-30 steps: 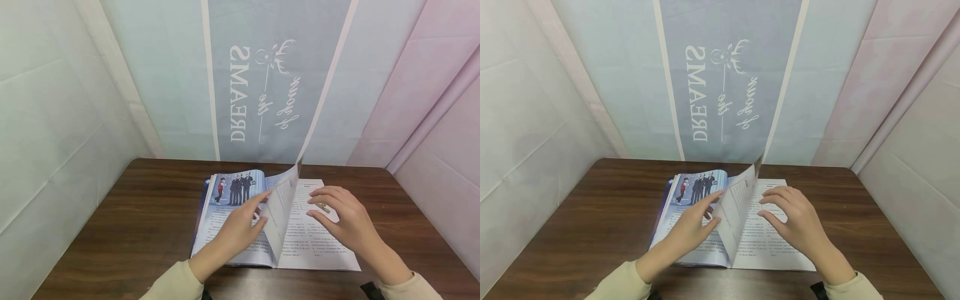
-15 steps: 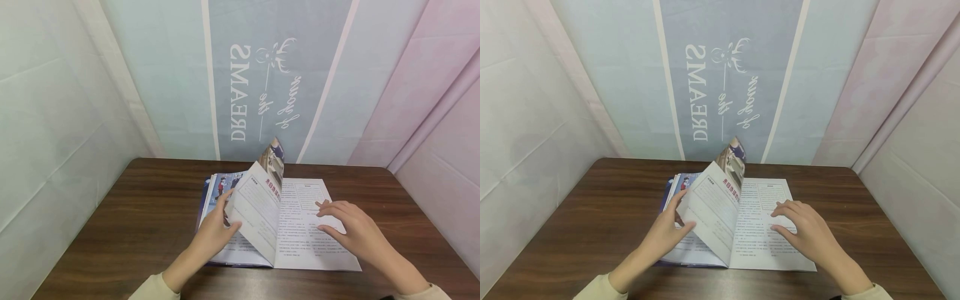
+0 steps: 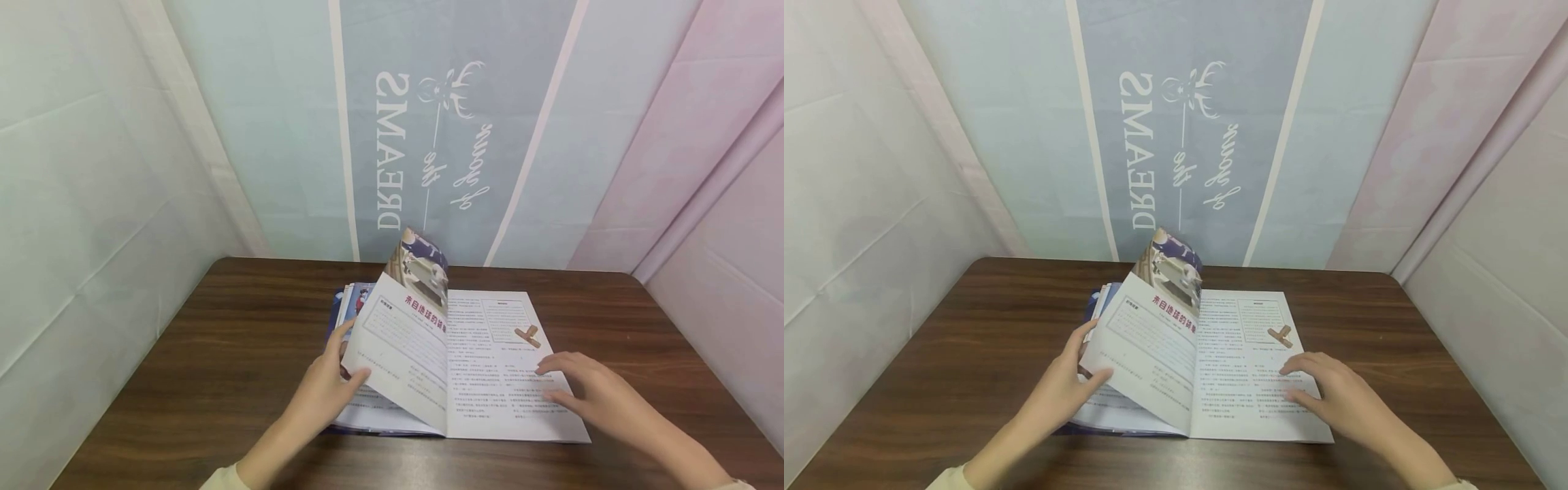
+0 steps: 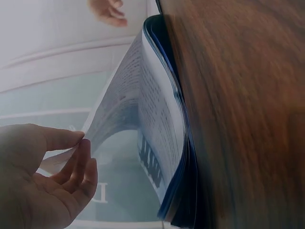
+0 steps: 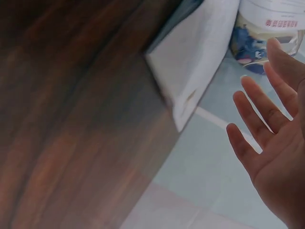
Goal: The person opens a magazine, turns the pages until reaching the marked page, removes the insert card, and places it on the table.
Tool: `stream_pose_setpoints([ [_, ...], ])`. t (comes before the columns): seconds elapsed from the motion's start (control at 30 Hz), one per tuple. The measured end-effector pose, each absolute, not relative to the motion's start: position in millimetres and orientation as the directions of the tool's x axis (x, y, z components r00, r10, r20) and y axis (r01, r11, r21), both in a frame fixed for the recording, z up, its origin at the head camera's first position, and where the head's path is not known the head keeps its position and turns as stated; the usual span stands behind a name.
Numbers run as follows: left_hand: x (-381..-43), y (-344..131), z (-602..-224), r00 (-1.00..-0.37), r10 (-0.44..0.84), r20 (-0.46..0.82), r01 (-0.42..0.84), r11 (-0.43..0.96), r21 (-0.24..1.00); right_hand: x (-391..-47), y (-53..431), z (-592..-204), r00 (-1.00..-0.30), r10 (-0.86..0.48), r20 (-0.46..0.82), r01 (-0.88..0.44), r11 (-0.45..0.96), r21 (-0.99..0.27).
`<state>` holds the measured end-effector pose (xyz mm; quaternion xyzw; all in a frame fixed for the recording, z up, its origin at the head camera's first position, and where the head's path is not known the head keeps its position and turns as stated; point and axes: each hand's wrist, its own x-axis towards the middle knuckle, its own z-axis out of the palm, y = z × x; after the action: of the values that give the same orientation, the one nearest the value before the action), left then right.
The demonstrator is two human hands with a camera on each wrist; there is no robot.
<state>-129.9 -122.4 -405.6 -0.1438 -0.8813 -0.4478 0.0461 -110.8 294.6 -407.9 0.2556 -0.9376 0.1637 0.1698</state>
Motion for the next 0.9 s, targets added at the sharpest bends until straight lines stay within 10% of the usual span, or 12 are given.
stream_pose_setpoints([
  [0.9, -134.7, -170.8, -419.1, -0.967, 0.248, 0.053, 0.225, 0.743, 0.631, -104.7, 345.7, -446.2, -0.832, -0.456, 0.317, -0.552, 0.738, -0.388],
])
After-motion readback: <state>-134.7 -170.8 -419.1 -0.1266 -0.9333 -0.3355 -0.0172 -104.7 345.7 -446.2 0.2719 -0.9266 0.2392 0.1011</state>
